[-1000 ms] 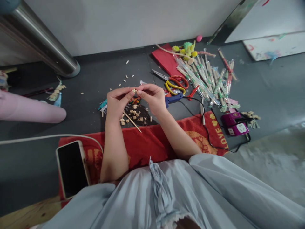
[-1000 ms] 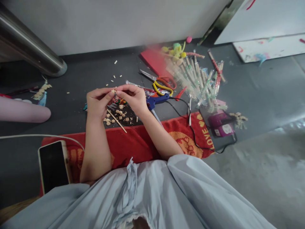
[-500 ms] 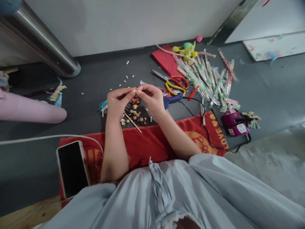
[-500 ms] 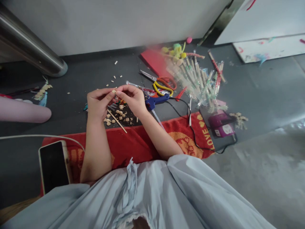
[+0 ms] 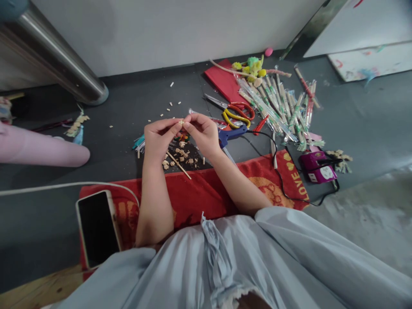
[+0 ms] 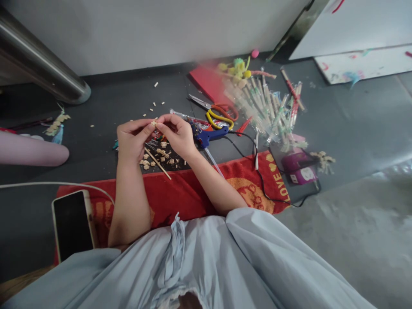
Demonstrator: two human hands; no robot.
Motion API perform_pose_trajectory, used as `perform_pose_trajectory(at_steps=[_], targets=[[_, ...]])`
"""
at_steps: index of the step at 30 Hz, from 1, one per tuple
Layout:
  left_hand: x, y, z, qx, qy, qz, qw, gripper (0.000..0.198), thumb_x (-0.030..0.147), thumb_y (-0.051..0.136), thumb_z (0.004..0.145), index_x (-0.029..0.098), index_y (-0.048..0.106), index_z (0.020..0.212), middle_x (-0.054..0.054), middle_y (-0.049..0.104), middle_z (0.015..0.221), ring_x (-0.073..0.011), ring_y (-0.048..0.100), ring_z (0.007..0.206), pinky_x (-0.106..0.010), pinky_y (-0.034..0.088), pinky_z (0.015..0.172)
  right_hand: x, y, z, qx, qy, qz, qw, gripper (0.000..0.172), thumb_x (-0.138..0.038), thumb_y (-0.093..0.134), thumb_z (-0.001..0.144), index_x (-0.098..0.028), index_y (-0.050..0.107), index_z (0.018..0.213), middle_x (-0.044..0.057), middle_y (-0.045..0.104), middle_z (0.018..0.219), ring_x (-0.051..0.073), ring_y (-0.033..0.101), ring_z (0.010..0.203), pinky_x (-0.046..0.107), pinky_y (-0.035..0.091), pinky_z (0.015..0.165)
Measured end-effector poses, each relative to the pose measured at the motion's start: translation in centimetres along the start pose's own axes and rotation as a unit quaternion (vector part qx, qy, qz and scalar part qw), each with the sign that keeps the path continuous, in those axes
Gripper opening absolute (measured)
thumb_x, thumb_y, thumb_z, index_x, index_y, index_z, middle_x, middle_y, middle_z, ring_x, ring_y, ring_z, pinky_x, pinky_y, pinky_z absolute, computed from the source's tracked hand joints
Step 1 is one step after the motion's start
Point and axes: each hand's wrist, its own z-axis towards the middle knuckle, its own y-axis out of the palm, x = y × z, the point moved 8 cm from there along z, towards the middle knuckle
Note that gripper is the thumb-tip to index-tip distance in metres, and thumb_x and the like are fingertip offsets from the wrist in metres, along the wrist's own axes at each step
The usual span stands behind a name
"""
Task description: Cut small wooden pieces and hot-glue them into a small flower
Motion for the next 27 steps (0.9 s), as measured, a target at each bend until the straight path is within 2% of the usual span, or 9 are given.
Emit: perform_pose_trajectory(at_steps=[7, 16, 23, 27], targets=[[-0.16, 0.05, 0.06, -0.001, -0.003, 0.007, 1.000, 0.021, 0.041, 0.078, 0.067, 0.026, 0.076, 0.081, 0.001, 0.072, 0.073, -0.0088, 0.064, 0.059, -0.022, 0.054, 0.059, 0.56, 0.32, -0.09, -0.016, 0.017, -0.039, 0.999, 0.042, -0.063, 0.061, 0.075, -0.023, 0.052, 0.082, -0.003, 0.057, 0.074, 0.010, 0.057, 0.069, 0.026, 0.051, 0.071], [0.22, -0.09, 0.02, 0.014, 0.003, 0.019, 1.000, 0.021, 0.042, 0.078, 0.066, 0.026, 0.077, 0.080, 0.000, 0.074, 0.075, -0.0067, 0.060, 0.053, -0.020, 0.052, 0.053, -0.10, 0.27, -0.09, 0.003, -0.019, -0.005, 1.000, 0.036, -0.056, 0.065, 0.076, -0.022, 0.054, 0.079, -0.004, 0.057, 0.071, 0.009, 0.055, 0.065, 0.025, 0.049, 0.067], [0.13, -0.14, 0.02, 0.014, 0.008, 0.026, 1.000, 0.017, 0.038, 0.078, 0.067, 0.027, 0.077, 0.080, 0.001, 0.074, 0.075, -0.0069, 0.061, 0.053, -0.020, 0.051, 0.053, 0.61, -0.03, -0.01, 0.010, 0.015, -0.030, 0.999, 0.041, -0.062, 0.064, 0.073, -0.021, 0.055, 0.078, -0.003, 0.058, 0.072, 0.009, 0.056, 0.067, 0.026, 0.050, 0.070], [0.17, -0.19, 0.00, 0.016, 0.012, 0.027, 0.999, 0.016, 0.038, 0.078, 0.068, 0.028, 0.077, 0.080, 0.001, 0.075, 0.076, -0.0069, 0.060, 0.052, -0.020, 0.051, 0.053, 0.79, -0.06, 0.10, 0.005, 0.010, -0.013, 1.000, 0.040, -0.059, 0.067, 0.072, -0.021, 0.056, 0.077, -0.003, 0.057, 0.071, 0.008, 0.054, 0.067, 0.025, 0.049, 0.067]])
